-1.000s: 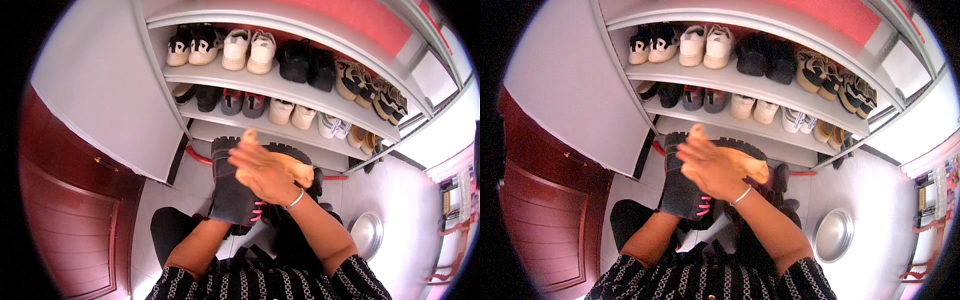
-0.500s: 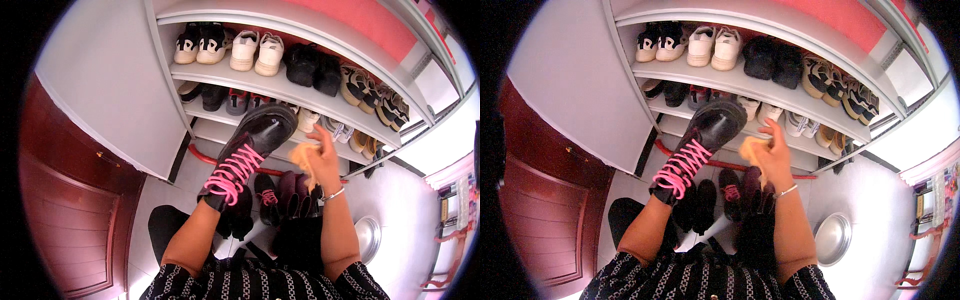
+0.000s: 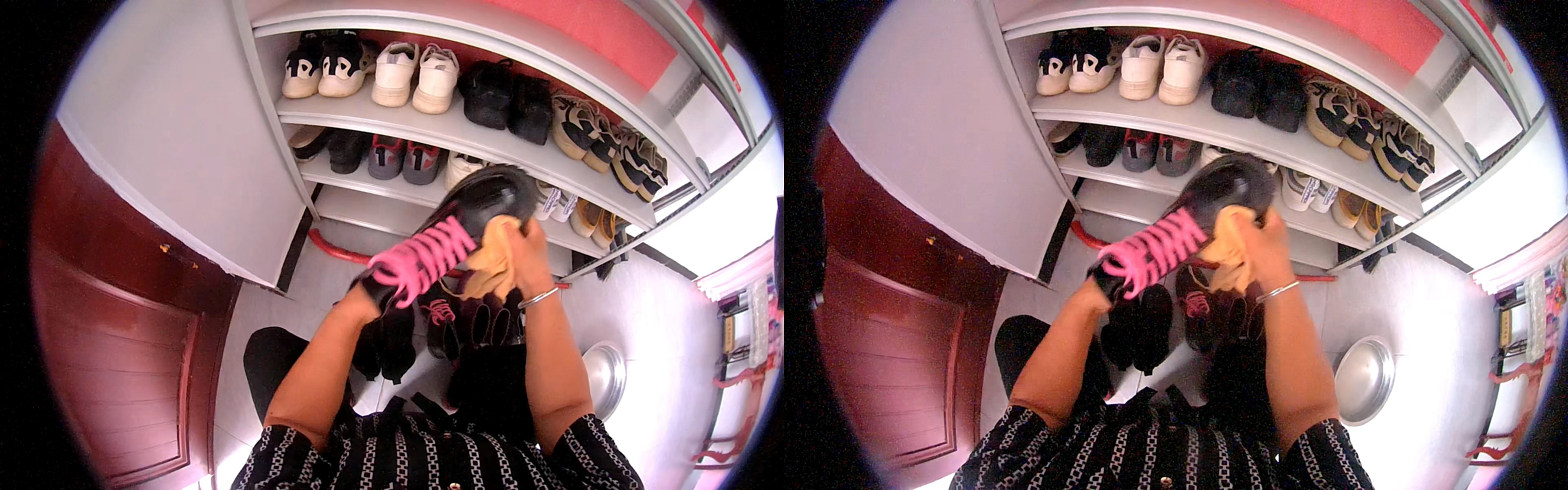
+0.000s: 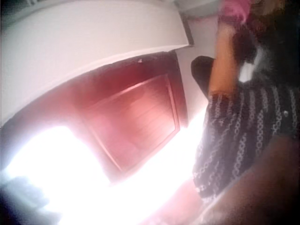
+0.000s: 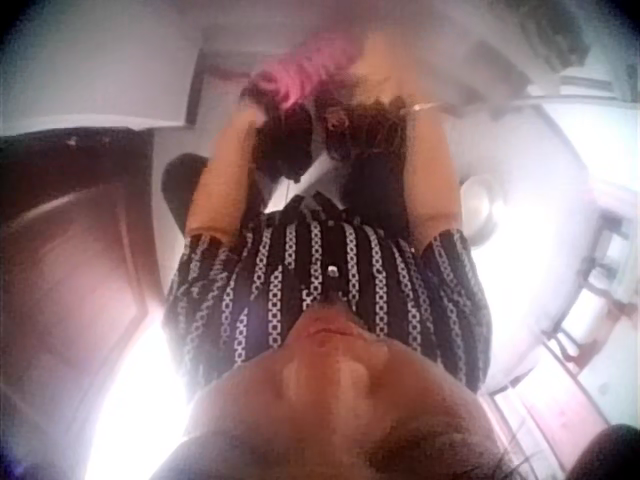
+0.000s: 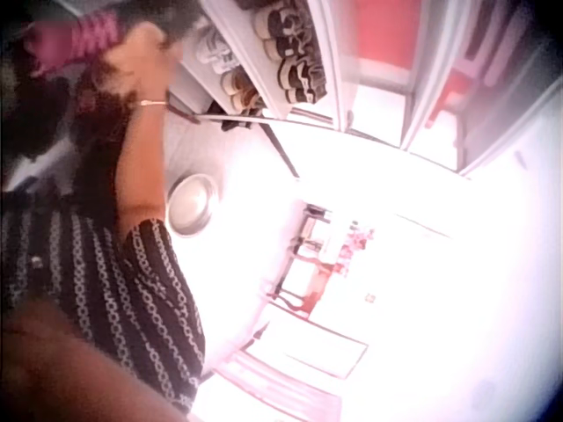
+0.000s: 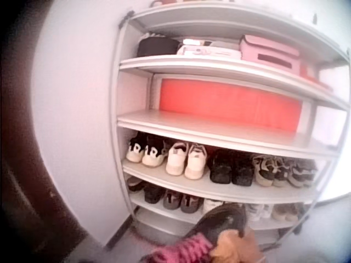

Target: The person sits on the floor in front of a shoe rack and uses a cloth to wipe and clean several pairs of shoes. They handle multiple pairs, including sneakers and boots, wiping the exterior surfaces before placing them back on the shelves.

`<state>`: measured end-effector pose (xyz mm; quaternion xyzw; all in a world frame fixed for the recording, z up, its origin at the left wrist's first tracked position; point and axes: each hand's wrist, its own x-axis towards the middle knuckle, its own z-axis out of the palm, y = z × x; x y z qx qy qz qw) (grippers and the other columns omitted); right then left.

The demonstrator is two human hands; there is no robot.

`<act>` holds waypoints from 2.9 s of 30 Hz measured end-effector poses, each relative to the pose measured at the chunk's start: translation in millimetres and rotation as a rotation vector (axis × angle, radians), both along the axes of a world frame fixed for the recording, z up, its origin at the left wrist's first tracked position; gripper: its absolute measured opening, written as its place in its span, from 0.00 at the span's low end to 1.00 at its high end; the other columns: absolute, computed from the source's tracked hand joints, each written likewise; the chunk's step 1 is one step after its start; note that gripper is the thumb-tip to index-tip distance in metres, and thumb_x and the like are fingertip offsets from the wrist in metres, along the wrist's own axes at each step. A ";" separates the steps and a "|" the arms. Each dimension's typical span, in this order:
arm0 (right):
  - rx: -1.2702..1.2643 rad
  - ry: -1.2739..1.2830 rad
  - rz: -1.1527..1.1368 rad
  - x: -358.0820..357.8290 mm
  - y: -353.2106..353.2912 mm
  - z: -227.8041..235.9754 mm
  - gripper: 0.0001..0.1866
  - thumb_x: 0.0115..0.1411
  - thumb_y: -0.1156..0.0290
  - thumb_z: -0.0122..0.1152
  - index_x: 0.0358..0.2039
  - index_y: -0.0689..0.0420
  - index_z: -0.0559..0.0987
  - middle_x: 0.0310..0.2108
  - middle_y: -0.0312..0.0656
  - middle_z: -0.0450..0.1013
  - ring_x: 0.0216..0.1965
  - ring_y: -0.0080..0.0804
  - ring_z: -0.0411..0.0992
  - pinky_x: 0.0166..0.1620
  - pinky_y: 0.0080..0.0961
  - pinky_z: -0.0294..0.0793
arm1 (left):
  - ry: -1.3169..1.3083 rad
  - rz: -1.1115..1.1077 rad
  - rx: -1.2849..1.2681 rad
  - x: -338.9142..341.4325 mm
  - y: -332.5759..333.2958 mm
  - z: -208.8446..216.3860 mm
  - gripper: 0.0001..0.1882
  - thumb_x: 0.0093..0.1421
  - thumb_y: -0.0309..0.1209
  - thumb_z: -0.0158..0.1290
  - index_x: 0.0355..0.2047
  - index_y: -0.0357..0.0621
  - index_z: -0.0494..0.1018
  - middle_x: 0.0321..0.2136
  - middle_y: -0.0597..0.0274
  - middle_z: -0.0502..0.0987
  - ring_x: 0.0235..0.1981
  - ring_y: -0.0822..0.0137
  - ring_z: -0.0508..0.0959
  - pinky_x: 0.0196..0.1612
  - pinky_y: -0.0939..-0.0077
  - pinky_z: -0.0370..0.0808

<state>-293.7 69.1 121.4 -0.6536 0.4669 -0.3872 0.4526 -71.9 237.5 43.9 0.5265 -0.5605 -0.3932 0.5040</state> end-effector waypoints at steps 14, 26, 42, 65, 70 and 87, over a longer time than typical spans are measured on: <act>0.036 -0.427 -0.113 -56.6 -44.0 -14.1 0.15 0.63 0.65 0.48 0.46 0.61 0.67 0.40 0.39 0.70 0.40 0.30 0.71 0.42 0.27 0.74 | 0.867 0.146 -0.125 63.5 42.4 103.9 0.12 0.66 0.34 0.40 0.44 0.39 0.64 0.43 0.55 0.72 0.43 0.62 0.75 0.48 0.64 0.74; 0.194 -0.759 0.006 -45.0 -46.4 -14.9 0.16 0.64 0.60 0.47 0.47 0.58 0.67 0.41 0.39 0.69 0.40 0.30 0.72 0.41 0.26 0.75 | 1.157 0.409 -0.194 97.9 65.8 93.2 0.18 0.66 0.38 0.36 0.47 0.39 0.65 0.44 0.59 0.72 0.45 0.64 0.73 0.49 0.65 0.70; 0.225 -0.711 0.001 -35.4 -33.9 -5.4 0.16 0.64 0.57 0.47 0.43 0.56 0.69 0.36 0.35 0.69 0.36 0.26 0.71 0.37 0.25 0.74 | 0.330 0.585 0.043 79.5 30.7 62.6 0.14 0.56 0.17 0.44 0.42 0.39 0.70 0.37 0.61 0.75 0.38 0.71 0.73 0.43 0.78 0.70; 0.440 -0.715 -0.240 -132.4 -59.5 -70.5 0.24 0.66 0.51 0.37 0.54 0.54 0.63 0.49 0.44 0.68 0.48 0.39 0.69 0.51 0.37 0.71 | -0.646 0.179 0.634 -49.2 -124.2 -358.0 0.15 0.50 0.32 0.52 0.41 0.52 0.74 0.40 0.53 0.76 0.41 0.52 0.76 0.44 0.60 0.72; 0.459 -0.741 -0.091 -92.9 -58.6 -61.2 0.25 0.66 0.52 0.35 0.54 0.56 0.62 0.52 0.46 0.66 0.49 0.40 0.69 0.50 0.37 0.72 | -0.494 0.152 0.648 -33.9 -125.0 -380.3 0.13 0.53 0.35 0.50 0.39 0.50 0.75 0.37 0.53 0.77 0.40 0.50 0.76 0.43 0.60 0.73; 0.424 -0.825 0.236 3.3 -23.6 -41.8 0.13 0.63 0.58 0.46 0.40 0.54 0.69 0.32 0.35 0.69 0.31 0.25 0.71 0.35 0.25 0.75 | -0.201 0.848 0.370 174.9 67.8 -48.5 0.17 0.57 0.41 0.52 0.38 0.38 0.73 0.36 0.58 0.78 0.40 0.64 0.76 0.45 0.73 0.71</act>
